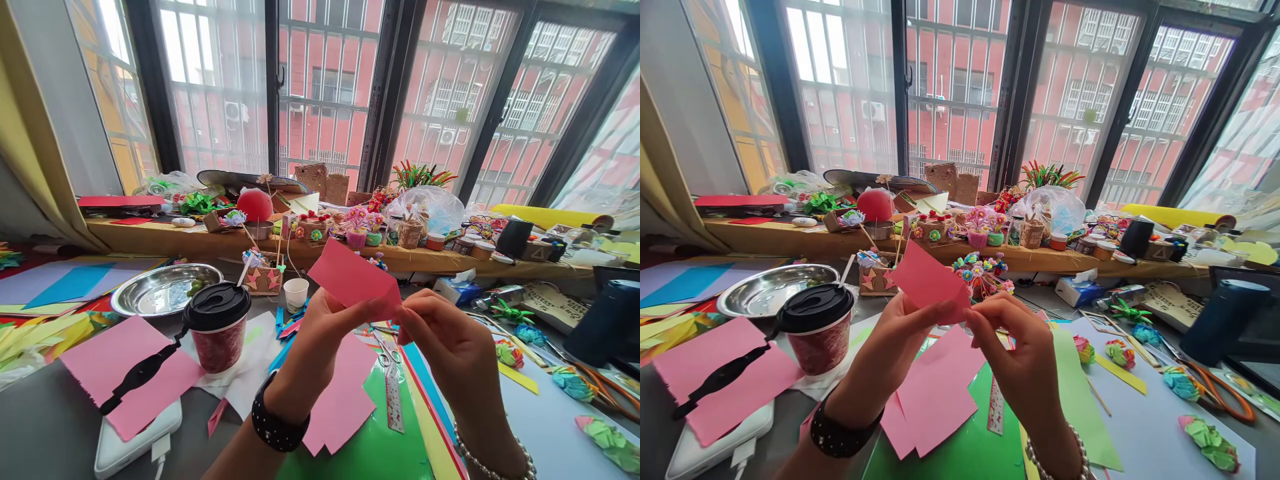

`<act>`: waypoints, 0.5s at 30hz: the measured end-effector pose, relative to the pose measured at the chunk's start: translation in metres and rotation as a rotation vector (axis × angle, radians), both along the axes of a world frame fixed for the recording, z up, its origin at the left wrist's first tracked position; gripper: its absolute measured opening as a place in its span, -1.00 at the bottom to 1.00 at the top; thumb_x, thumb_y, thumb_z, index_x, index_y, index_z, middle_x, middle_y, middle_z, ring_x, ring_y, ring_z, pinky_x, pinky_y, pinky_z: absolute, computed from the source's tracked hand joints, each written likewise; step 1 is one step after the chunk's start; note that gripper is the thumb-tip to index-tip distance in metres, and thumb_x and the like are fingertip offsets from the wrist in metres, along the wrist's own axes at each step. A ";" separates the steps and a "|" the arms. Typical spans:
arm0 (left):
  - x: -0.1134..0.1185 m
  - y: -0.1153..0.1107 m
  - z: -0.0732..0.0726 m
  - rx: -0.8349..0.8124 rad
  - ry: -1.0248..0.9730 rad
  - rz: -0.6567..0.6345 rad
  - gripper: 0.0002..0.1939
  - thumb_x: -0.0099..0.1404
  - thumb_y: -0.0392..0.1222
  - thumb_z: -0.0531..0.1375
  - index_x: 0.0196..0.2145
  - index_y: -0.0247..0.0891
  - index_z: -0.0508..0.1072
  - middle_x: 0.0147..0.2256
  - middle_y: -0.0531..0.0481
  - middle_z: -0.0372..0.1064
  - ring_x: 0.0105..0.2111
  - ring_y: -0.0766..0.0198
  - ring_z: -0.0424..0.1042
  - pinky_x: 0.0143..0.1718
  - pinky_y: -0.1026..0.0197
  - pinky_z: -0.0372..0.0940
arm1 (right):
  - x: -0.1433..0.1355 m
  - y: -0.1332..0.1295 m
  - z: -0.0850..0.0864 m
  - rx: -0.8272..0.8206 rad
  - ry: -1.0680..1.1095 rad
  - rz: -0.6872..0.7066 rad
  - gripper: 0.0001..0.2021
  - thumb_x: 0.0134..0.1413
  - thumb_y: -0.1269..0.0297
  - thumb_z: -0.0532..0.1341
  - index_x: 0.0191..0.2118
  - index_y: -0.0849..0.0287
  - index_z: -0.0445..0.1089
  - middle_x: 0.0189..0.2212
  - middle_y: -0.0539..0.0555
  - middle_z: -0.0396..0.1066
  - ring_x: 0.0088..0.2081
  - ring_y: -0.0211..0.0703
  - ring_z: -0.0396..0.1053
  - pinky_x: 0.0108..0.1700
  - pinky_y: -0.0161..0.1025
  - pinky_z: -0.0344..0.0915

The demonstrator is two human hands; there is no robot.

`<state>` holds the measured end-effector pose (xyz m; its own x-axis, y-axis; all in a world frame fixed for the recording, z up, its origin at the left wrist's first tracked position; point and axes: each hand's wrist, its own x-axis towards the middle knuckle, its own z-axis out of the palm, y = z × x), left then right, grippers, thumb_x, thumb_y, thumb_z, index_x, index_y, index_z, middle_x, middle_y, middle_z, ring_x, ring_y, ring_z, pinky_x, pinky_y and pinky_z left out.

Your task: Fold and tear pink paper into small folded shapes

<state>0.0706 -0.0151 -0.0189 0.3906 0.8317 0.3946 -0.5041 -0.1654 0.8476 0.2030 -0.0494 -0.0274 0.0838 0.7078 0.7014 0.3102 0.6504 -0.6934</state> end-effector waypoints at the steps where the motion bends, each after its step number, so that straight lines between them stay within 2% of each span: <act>1: 0.000 0.001 -0.001 0.032 0.015 0.044 -0.95 0.12 -0.30 0.19 -0.41 -0.32 0.42 -0.41 0.05 0.39 -0.37 0.37 0.34 -0.30 0.34 0.23 | 0.000 0.001 0.000 -0.005 -0.002 -0.021 -0.87 -0.01 0.35 0.17 -0.53 0.16 0.36 -0.60 -0.06 0.27 -0.57 -0.33 0.25 -0.53 -0.35 0.19; 4: 0.000 0.004 -0.003 0.110 0.080 0.180 -0.87 0.11 -0.25 0.19 -0.32 -0.28 0.40 -0.34 0.02 0.41 -0.29 0.27 0.36 -0.26 0.28 0.24 | 0.000 0.004 0.000 0.043 0.052 -0.163 -0.84 0.00 0.32 0.15 -0.53 0.16 0.38 -0.60 -0.05 0.29 -0.55 -0.31 0.26 -0.50 -0.34 0.21; 6: -0.001 0.007 -0.004 0.151 0.190 0.251 -0.81 0.09 -0.23 0.21 -0.29 -0.29 0.38 -0.32 -0.02 0.42 -0.26 0.21 0.37 -0.25 0.24 0.24 | 0.002 0.005 0.000 0.083 0.101 -0.275 -0.88 0.00 0.31 0.15 -0.48 0.15 0.40 -0.53 -0.03 0.34 -0.50 -0.30 0.29 -0.44 -0.32 0.24; 8: -0.003 0.010 -0.004 0.204 0.348 0.250 -0.76 0.06 -0.23 0.23 -0.27 -0.32 0.38 -0.29 -0.07 0.42 -0.25 0.18 0.37 -0.24 0.23 0.24 | 0.004 0.007 0.000 0.091 0.127 -0.332 -0.92 -0.02 0.30 0.18 -0.43 0.14 0.40 -0.45 -0.01 0.38 -0.44 -0.27 0.32 -0.40 -0.31 0.27; 11: -0.005 0.011 -0.005 0.312 0.530 0.191 -0.77 0.06 -0.24 0.21 -0.28 -0.32 0.39 -0.29 -0.06 0.43 -0.28 0.20 0.39 -0.28 0.25 0.24 | 0.006 0.009 0.001 0.057 0.166 -0.310 -0.90 -0.09 0.29 0.22 -0.37 0.13 0.41 -0.40 0.02 0.40 -0.39 -0.24 0.34 -0.38 -0.31 0.30; 15: -0.006 0.007 -0.005 0.426 0.666 0.171 -0.78 0.06 -0.26 0.19 -0.27 -0.29 0.40 -0.29 -0.01 0.43 -0.31 0.23 0.39 -0.32 0.28 0.23 | 0.005 0.013 0.000 -0.012 0.200 -0.244 -0.78 -0.16 0.28 0.27 -0.28 0.12 0.39 -0.42 0.02 0.41 -0.40 -0.22 0.36 -0.42 -0.29 0.32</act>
<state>0.0645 -0.0079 -0.0238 0.5363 0.7320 0.4202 0.1459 -0.5707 0.8081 0.2080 -0.0364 -0.0273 0.3880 0.6579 0.6455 0.3128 0.5647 -0.7637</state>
